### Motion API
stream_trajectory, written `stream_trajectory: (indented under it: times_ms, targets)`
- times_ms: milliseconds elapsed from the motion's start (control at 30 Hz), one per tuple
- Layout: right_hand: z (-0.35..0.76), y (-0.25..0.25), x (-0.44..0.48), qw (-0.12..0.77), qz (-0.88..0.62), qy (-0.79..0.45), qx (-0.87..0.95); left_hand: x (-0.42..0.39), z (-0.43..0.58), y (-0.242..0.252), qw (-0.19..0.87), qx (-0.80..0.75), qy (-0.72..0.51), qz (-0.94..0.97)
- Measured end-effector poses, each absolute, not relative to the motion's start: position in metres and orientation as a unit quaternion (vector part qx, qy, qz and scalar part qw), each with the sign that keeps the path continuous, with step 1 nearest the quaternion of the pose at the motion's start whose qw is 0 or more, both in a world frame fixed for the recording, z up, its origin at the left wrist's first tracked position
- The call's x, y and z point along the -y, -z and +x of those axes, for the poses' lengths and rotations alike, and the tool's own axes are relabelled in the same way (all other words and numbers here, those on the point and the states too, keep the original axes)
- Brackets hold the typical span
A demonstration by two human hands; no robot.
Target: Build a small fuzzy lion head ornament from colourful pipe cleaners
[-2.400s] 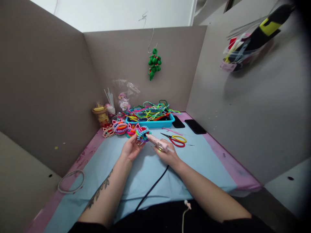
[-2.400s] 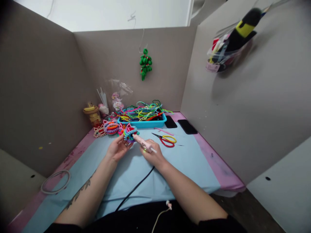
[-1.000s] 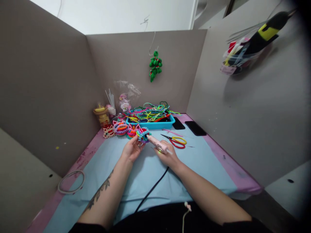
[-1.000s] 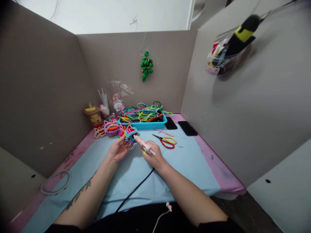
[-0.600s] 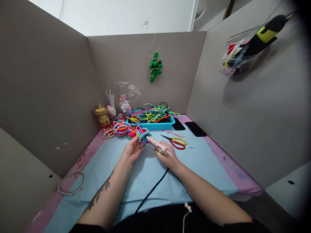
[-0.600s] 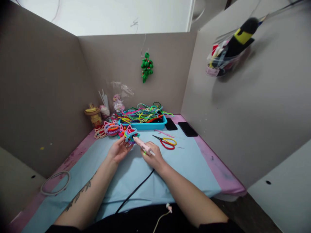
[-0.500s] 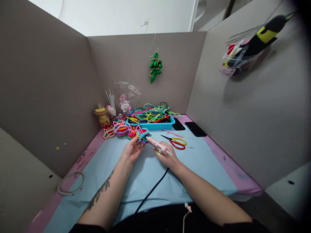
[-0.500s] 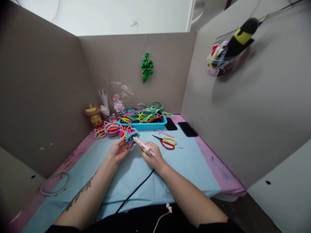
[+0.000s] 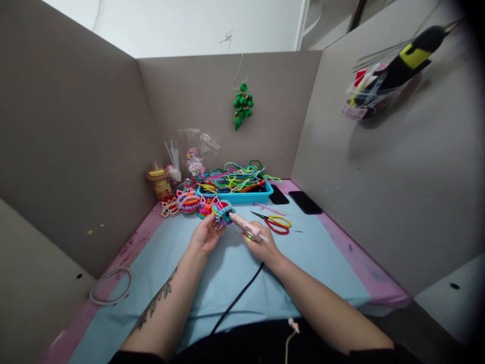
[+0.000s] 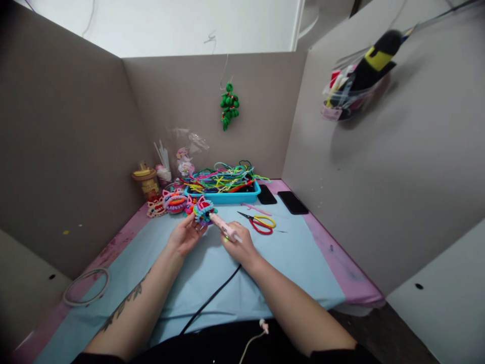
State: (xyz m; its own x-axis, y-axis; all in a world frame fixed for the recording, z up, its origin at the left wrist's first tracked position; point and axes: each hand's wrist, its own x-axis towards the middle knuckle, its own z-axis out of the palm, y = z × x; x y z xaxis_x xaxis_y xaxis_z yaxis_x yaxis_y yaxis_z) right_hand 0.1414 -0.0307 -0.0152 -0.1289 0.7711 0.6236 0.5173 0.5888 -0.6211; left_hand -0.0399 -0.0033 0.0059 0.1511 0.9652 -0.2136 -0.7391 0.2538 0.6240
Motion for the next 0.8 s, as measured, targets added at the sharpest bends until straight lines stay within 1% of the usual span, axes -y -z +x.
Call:
stream_trajectory:
  times_ms: [267, 800]
  targets:
    - [0.1411, 0.0172, 0.0305, 0.501, -0.444, -0.155, 0.727, 0.0031, -0.0395, -0.005, 0.73, -0.284, -0.583, 0.216]
    - [0.1414, 0.0187, 0.0302, 0.528, -0.443, -0.16, 0.706, 0.0074, -0.0367, -0.0113, 0.719, -0.301, -0.588, 0.217]
